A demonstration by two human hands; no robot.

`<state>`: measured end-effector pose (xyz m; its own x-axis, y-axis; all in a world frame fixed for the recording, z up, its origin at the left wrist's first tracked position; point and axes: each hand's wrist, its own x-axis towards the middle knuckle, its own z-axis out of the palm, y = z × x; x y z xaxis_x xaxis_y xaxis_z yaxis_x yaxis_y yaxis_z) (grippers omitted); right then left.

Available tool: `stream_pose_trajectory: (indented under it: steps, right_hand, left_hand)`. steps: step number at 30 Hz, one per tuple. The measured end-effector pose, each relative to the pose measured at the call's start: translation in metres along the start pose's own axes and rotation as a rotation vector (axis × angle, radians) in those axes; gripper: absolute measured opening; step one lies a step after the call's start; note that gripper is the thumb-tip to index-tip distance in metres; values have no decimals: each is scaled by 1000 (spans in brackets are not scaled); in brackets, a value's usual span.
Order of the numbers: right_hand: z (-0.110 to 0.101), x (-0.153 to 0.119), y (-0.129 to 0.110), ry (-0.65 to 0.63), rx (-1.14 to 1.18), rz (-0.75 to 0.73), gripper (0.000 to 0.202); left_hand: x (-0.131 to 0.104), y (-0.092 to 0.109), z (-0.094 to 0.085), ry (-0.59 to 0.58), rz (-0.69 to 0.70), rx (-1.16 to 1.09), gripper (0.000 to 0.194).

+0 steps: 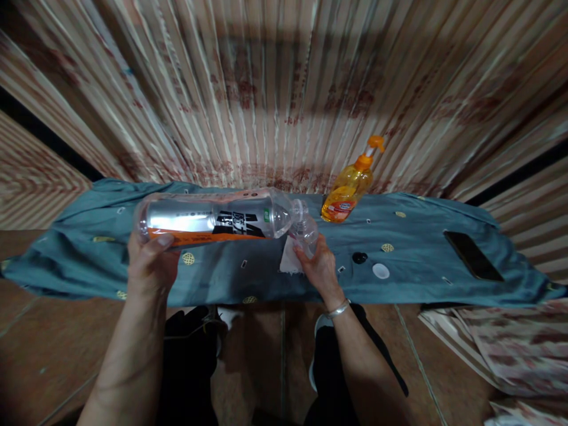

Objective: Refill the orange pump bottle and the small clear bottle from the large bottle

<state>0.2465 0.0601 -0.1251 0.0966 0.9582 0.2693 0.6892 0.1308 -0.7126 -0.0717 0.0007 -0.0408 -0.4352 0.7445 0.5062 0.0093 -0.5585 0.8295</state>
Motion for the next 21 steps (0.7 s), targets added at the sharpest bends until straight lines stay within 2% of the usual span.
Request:
stream_pose_trajectory:
  steps: [7,14,21]
  right_hand:
    - [2,0,2,12,3,13,64]
    - [3,0,5,29,6,-19,72]
    - [3,0,6,25,1,-28,72]
  left_hand:
    - [0,8,8,73,-37,-67,68]
    - [1,17,13,96,-73,-102,65]
    - [1,14,8,43,-23,-73,61]
